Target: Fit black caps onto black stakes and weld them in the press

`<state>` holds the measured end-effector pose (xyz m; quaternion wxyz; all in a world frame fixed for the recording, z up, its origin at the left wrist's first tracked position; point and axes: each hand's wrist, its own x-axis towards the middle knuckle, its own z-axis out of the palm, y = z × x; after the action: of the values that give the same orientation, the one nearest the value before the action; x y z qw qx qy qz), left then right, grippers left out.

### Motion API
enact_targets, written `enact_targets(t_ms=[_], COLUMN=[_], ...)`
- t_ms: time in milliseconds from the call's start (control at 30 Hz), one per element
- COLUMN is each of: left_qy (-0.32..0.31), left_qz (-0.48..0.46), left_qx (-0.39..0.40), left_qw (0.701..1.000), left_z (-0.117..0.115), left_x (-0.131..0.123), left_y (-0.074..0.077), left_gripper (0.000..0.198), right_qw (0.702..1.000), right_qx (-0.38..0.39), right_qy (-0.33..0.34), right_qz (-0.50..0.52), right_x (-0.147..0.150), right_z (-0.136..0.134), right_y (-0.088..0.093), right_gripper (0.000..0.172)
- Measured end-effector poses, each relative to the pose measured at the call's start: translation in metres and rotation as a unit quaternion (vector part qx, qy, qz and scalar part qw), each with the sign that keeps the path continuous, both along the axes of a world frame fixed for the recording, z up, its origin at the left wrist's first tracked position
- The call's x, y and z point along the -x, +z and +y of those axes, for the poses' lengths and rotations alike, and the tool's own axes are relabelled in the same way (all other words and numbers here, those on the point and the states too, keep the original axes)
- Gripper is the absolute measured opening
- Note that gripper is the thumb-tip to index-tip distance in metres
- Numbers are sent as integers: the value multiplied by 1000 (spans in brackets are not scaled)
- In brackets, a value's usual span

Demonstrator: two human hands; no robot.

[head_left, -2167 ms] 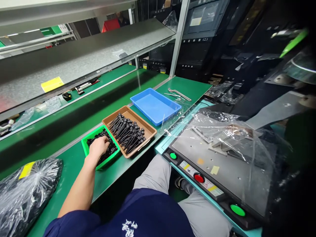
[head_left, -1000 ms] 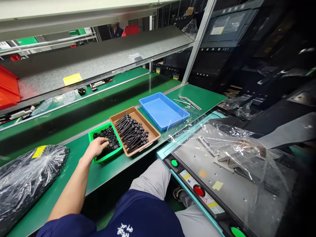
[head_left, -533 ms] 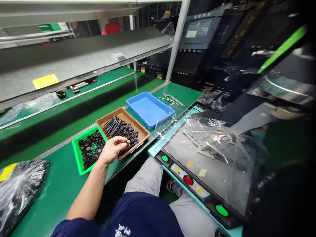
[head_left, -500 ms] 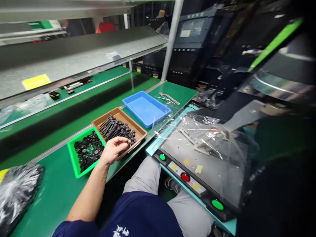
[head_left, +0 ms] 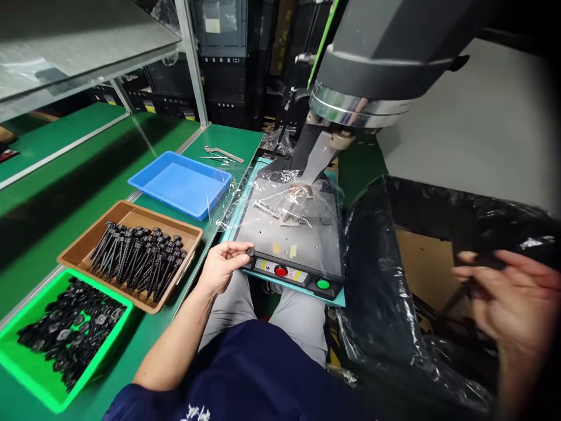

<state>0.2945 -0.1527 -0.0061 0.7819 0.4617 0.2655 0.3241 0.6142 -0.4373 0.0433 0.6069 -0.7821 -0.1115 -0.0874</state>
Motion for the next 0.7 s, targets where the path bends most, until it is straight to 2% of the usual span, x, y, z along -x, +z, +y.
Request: enact_targets(t_ms=[67, 133, 167, 233, 367, 500, 700], left_qy=[-22, -48, -60, -83, -98, -96, -128], left_qz=[-7, -14, -17, -20, -10, 4, 11], left_qx=[5, 12, 13, 4, -24, -41, -68], left_qw=[1000, 999, 998, 996, 995, 995, 989], left_z=[-7, -15, -20, -28, -36, -35, -30], left_x=[-11, -20, -23, -26, -24, -20, -21], left_y=[0, -1, -2, -4, -5, -6, -6], left_gripper=[27, 25, 24, 22, 20, 19, 14], right_qw=[978, 918, 892, 872, 861, 847, 798], right_qx=[2, 7, -7, -54, -107, -115, -142], right_qy=[146, 290, 339, 390, 428, 443, 467], right_qz=[146, 271, 298, 290, 254, 272, 353], right_x=[54, 109, 132, 163, 183, 185, 182], right_z=[21, 53, 70, 100, 128, 129, 126], right_y=[-1, -12, -20, -36, -55, -56, -54], right_gripper=[63, 56, 52, 46, 37, 36, 34])
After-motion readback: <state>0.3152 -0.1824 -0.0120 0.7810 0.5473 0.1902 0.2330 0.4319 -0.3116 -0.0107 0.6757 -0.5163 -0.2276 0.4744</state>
